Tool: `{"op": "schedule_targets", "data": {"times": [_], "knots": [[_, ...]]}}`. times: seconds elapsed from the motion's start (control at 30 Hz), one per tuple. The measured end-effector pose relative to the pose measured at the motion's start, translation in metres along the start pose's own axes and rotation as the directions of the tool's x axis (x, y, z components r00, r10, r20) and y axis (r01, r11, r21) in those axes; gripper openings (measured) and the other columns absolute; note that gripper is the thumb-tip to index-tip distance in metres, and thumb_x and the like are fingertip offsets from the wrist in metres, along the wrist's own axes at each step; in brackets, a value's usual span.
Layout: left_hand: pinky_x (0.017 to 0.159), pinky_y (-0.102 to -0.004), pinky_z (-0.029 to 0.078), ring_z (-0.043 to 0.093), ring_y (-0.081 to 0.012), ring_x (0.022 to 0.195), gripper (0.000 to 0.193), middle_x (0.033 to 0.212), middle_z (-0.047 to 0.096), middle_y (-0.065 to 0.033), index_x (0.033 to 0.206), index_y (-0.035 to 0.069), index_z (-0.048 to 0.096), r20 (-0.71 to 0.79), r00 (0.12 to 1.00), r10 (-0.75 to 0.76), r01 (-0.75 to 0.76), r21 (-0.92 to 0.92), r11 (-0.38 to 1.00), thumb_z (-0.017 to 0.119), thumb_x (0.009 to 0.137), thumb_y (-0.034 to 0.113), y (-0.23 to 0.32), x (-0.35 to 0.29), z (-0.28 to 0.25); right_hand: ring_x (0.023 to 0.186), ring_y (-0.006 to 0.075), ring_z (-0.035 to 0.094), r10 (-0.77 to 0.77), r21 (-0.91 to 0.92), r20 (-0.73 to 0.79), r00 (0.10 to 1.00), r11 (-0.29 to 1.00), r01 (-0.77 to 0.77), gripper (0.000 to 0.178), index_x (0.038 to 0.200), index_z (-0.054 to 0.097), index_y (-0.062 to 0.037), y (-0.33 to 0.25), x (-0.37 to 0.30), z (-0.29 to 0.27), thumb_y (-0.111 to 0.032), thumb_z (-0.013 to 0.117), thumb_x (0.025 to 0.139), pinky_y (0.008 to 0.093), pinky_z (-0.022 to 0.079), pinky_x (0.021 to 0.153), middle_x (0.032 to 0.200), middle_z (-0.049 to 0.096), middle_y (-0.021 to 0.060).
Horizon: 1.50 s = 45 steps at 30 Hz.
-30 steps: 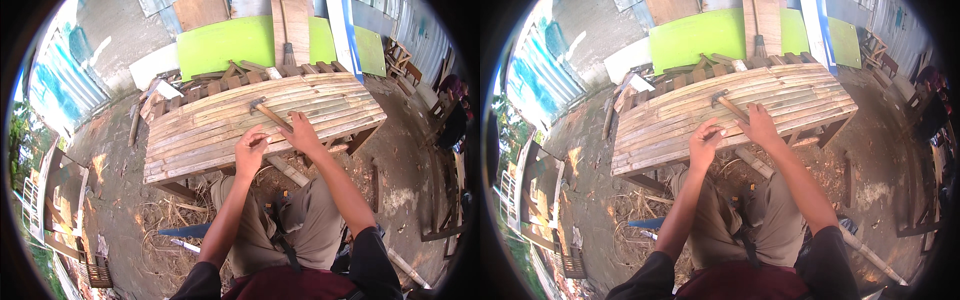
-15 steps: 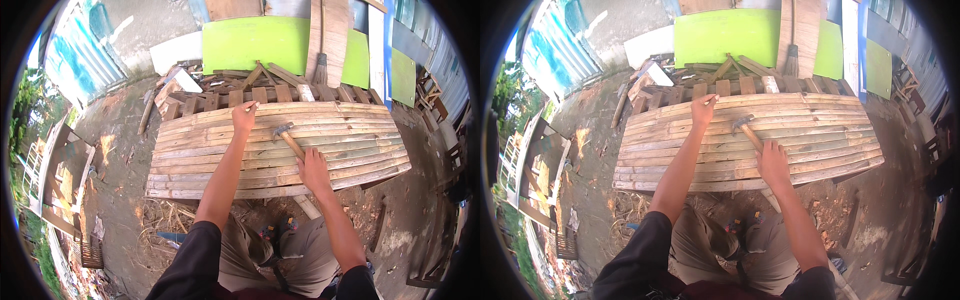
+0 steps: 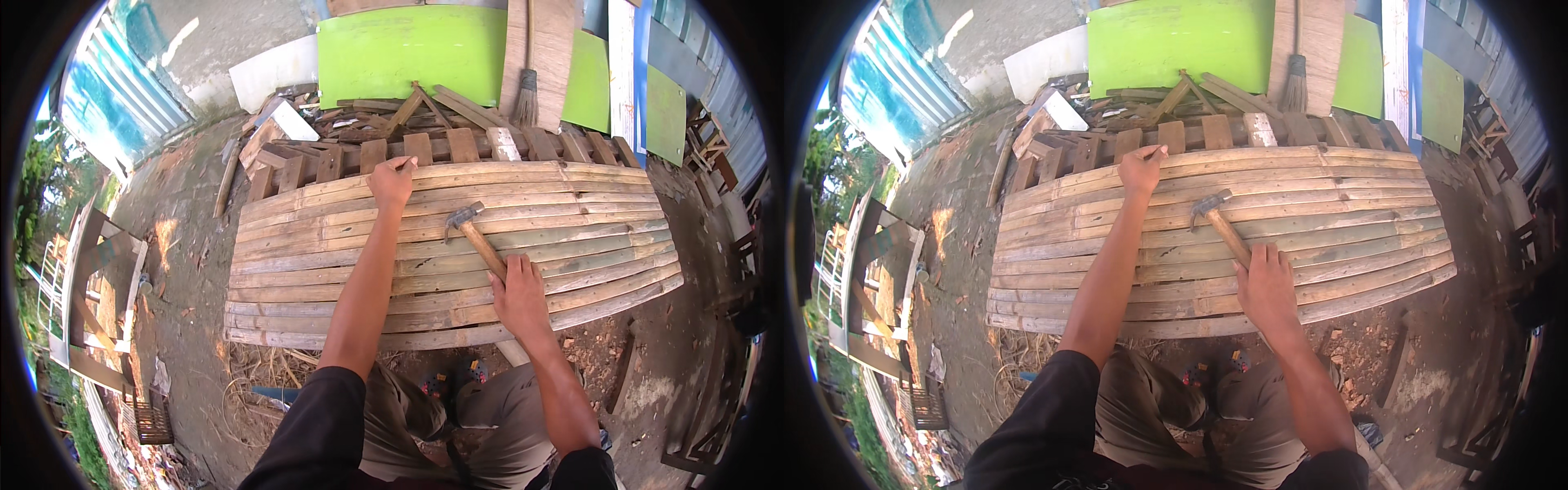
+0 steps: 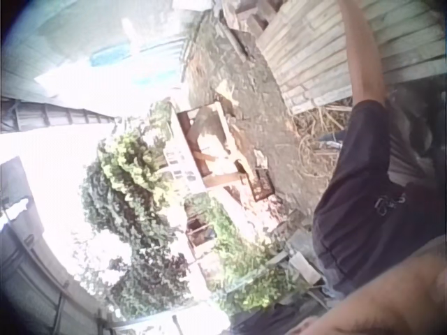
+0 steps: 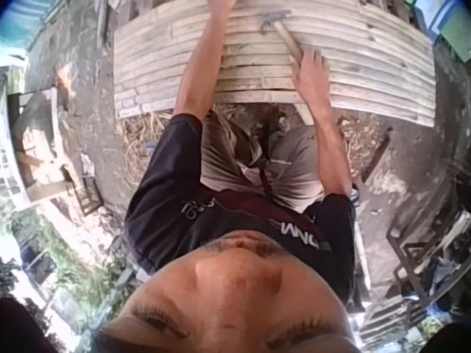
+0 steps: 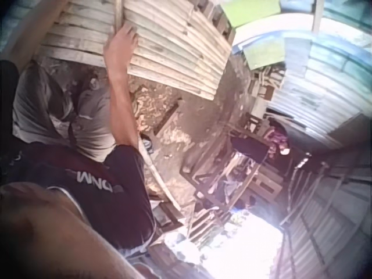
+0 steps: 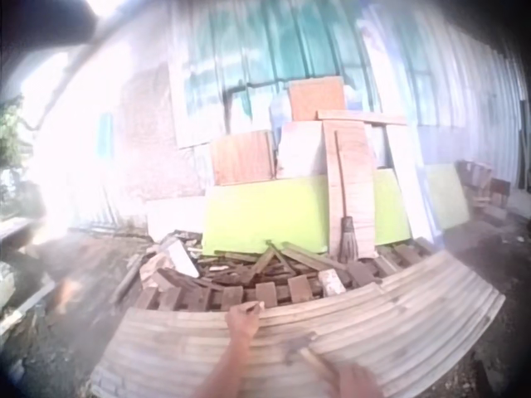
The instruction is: The person repeatedly hammers nails into a wooden pallet using a hammer. They retrieve nails from a black plastic bag on the ground and drive them into the slats of the pallet.
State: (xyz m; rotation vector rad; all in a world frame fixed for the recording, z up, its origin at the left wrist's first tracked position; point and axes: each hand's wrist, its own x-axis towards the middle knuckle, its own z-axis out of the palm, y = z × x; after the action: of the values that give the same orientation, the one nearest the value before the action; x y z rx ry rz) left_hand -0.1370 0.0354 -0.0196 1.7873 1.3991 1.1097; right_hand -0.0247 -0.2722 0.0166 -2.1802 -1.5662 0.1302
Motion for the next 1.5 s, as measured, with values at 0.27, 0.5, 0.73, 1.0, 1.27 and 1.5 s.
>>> {"op": "schedule_targets", "data": {"times": [0.27,0.5,0.73,1.0,1.27,1.5], "knots": [[0.102,-0.0409,0.037,0.070,-0.0248,0.086,0.023,0.085,0.078,-0.0068,0.098,0.012,0.082,0.025,1.000,-0.011,0.014,-0.118,0.993,0.077,0.088,0.032,-0.003,0.004,0.003,0.101,0.0456,0.059,-0.053,0.092,-0.074,0.996,0.994,0.060,0.030,0.109,0.053,0.0048,0.005,0.003,-0.002,-0.022,0.063,0.098,0.0542,0.048,0.086,0.108,0.059,0.0274],[0.091,-0.0408,0.043,0.069,-0.0269,0.090,0.023,0.095,0.078,-0.0050,0.096,0.013,0.082,-0.008,0.984,0.179,-0.178,0.034,0.983,0.080,0.085,0.032,-0.017,0.004,0.000,0.068,0.0470,0.061,0.084,0.494,-0.044,0.995,0.868,-0.051,0.032,0.095,0.054,0.0045,-0.051,0.061,-0.017,-0.025,0.050,0.108,0.0502,0.047,0.064,0.072,0.062,0.0243],[0.080,-0.0396,0.051,0.071,-0.0291,0.087,0.025,0.095,0.078,-0.0093,0.095,0.011,0.083,-0.044,0.952,0.303,-0.294,0.148,0.944,0.082,0.082,0.031,-0.010,0.000,0.003,0.083,0.0521,0.066,-0.011,0.365,0.045,0.999,0.931,-0.006,0.037,0.099,0.054,0.0069,-0.067,0.138,-0.008,-0.028,0.047,0.108,0.0583,0.050,0.070,0.083,0.066,0.0340],[0.091,-0.0458,0.045,0.065,-0.0308,0.098,0.024,0.100,0.078,-0.0068,0.096,0.014,0.083,-0.019,0.970,0.243,-0.237,0.163,0.958,0.080,0.082,0.034,-0.013,-0.004,0.002,0.078,0.0529,0.064,-0.044,0.288,0.024,0.999,0.957,0.035,0.037,0.102,0.057,0.0069,-0.061,0.147,0.007,-0.027,0.045,0.108,0.0575,0.051,0.069,0.079,0.065,0.0321],[0.090,-0.0460,0.047,0.066,-0.0324,0.102,0.024,0.102,0.078,-0.0077,0.095,0.015,0.083,0.013,0.970,0.243,-0.241,0.196,0.951,0.080,0.082,0.035,-0.005,-0.002,0.001,0.079,0.0553,0.065,-0.088,0.274,-0.009,0.996,0.958,0.087,0.033,0.103,0.054,0.0088,-0.069,0.156,-0.009,-0.023,0.046,0.107,0.0585,0.053,0.068,0.080,0.065,0.0364],[0.098,-0.0511,0.037,0.059,-0.0297,0.109,0.018,0.104,0.077,0.0011,0.094,0.020,0.083,0.022,0.977,0.211,-0.211,0.175,0.962,0.080,0.082,0.034,-0.014,0.000,0.004,0.080,0.0534,0.064,-0.061,0.245,0.060,0.996,0.969,0.044,0.035,0.108,0.055,0.0052,-0.068,0.158,-0.008,-0.028,0.046,0.108,0.0593,0.049,0.072,0.082,0.065,0.0340]]}}
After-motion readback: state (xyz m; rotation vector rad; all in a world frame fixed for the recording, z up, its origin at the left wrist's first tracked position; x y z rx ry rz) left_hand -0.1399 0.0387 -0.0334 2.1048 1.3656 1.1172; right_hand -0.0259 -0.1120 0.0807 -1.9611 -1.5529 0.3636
